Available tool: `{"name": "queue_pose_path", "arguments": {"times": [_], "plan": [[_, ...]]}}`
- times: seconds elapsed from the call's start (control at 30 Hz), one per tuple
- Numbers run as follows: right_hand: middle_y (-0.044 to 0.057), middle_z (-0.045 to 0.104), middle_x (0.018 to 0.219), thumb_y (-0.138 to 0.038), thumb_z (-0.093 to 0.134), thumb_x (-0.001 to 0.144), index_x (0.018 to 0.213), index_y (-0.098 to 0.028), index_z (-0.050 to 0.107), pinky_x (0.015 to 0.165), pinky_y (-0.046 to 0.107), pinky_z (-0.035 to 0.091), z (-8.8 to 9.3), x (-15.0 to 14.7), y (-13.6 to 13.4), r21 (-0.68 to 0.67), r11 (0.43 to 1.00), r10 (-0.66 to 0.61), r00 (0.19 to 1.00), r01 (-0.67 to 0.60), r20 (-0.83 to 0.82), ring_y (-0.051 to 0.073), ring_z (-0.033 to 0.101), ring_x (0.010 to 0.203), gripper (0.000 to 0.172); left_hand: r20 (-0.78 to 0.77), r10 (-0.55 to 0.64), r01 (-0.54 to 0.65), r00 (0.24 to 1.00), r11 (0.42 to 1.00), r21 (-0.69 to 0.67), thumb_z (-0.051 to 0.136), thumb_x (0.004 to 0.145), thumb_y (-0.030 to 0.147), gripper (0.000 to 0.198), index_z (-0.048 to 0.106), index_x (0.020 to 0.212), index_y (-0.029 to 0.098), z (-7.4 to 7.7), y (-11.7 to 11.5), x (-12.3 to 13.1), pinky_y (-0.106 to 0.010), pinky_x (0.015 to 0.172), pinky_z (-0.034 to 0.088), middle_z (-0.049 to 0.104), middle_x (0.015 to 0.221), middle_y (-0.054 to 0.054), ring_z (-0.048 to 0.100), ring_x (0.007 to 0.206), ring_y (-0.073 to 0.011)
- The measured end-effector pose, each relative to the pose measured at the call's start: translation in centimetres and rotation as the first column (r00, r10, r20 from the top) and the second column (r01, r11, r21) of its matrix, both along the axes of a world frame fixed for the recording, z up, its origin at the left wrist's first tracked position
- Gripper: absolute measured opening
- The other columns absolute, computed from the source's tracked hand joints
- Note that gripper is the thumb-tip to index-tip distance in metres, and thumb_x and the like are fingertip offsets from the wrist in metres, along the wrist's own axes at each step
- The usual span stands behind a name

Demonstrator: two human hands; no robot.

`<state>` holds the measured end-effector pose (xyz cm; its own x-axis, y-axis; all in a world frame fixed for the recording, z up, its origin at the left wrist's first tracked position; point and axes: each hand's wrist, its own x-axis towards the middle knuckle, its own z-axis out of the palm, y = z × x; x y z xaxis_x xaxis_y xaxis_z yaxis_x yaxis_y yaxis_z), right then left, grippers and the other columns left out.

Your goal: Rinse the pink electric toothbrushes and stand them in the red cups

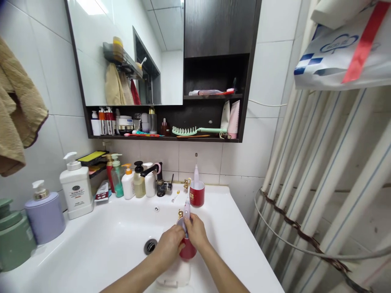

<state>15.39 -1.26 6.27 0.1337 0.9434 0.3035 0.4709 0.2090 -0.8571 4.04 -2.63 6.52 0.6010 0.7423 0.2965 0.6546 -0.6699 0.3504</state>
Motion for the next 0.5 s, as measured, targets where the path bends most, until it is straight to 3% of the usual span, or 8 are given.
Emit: {"name": "queue_pose_path", "arguments": {"times": [0.13, 0.3, 0.5], "plan": [[0.004, 0.059, 0.064, -0.034, 0.034, 0.068, 0.077, -0.012, 0.053, 0.053, 0.024, 0.039, 1.8, 3.5, -0.2, -0.009, 0.997, -0.070, 0.997, 0.070, 0.023, 0.016, 0.052, 0.060, 0.030, -0.002, -0.109, 0.109, 0.994, 0.988, 0.111, 0.039, 0.061, 0.012, 0.018, 0.053, 0.072, 0.013, 2.2, 0.1, 2.7, -0.026, 0.064, 0.035, 0.053, 0.076, -0.006, 0.045, 0.074, -0.0174], [0.001, 0.057, 0.068, -0.032, 0.037, 0.071, 0.079, -0.013, 0.052, 0.056, 0.025, 0.040, 4.4, 8.7, 1.3, -0.010, 0.979, -0.202, 0.976, 0.204, 0.083, 0.013, 0.052, 0.061, 0.026, -0.008, -0.164, 0.162, 0.986, 0.959, 0.233, 0.038, 0.063, 0.012, 0.018, 0.054, 0.072, 0.013, 4.5, 2.1, 7.6, -0.025, 0.060, 0.036, 0.053, 0.076, -0.007, 0.046, 0.072, -0.0174], [0.002, 0.051, 0.089, -0.029, 0.038, 0.074, 0.090, -0.013, 0.047, 0.064, 0.031, 0.042, 5.0, 12.7, 4.9, -0.068, 0.951, -0.286, 0.943, 0.301, 0.169, 0.013, 0.050, 0.074, 0.025, -0.039, -0.124, 0.130, 0.992, 0.960, 0.248, 0.036, 0.065, 0.011, 0.019, 0.054, 0.072, 0.013, 5.2, 5.6, 12.1, -0.024, 0.055, 0.036, 0.053, 0.076, -0.007, 0.046, 0.073, -0.0178]]}}
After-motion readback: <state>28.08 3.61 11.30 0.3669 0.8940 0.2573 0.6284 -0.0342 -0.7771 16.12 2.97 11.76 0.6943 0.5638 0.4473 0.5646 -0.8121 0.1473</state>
